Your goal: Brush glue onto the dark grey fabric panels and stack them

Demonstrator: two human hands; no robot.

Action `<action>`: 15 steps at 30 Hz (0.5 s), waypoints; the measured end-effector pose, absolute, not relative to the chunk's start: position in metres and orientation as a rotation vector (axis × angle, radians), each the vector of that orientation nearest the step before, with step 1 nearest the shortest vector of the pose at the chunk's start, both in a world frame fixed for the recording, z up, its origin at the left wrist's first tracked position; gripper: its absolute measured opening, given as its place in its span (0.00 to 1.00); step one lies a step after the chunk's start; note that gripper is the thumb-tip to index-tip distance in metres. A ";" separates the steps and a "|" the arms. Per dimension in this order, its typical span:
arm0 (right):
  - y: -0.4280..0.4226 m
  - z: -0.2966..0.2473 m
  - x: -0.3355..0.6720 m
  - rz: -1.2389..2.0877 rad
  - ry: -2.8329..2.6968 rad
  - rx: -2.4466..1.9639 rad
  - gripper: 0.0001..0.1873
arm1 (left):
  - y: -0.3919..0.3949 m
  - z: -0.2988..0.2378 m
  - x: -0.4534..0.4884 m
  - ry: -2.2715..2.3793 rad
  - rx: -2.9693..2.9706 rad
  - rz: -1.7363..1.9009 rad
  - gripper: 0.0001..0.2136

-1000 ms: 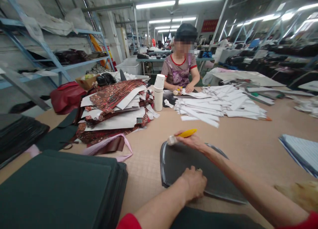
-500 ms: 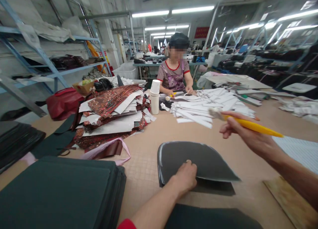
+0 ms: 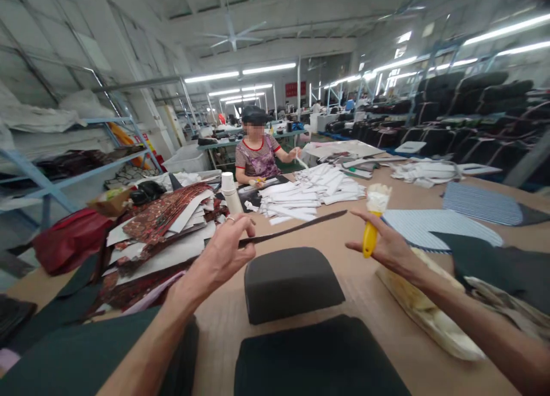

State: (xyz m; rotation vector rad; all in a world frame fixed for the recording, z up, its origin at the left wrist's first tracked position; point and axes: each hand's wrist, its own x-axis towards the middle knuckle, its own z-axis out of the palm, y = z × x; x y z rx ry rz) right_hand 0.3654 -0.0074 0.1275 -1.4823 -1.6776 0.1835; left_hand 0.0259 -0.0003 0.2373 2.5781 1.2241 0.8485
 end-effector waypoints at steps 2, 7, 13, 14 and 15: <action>-0.024 0.142 0.357 0.248 -1.686 -1.440 0.36 | -0.025 0.257 0.027 1.162 2.610 0.880 0.04; -0.071 0.155 0.350 0.449 -1.646 -1.247 0.24 | -0.071 0.289 0.035 1.212 2.711 0.921 0.02; -0.130 0.164 0.354 0.440 -1.442 -1.106 0.14 | -0.121 0.298 0.032 1.443 2.582 1.331 0.27; -0.139 0.164 0.357 0.441 -1.413 -1.132 0.14 | -0.131 0.289 0.028 1.502 2.419 1.490 0.32; -0.148 0.164 0.360 0.447 -1.378 -1.158 0.14 | -0.141 0.275 0.024 1.537 2.214 1.634 0.33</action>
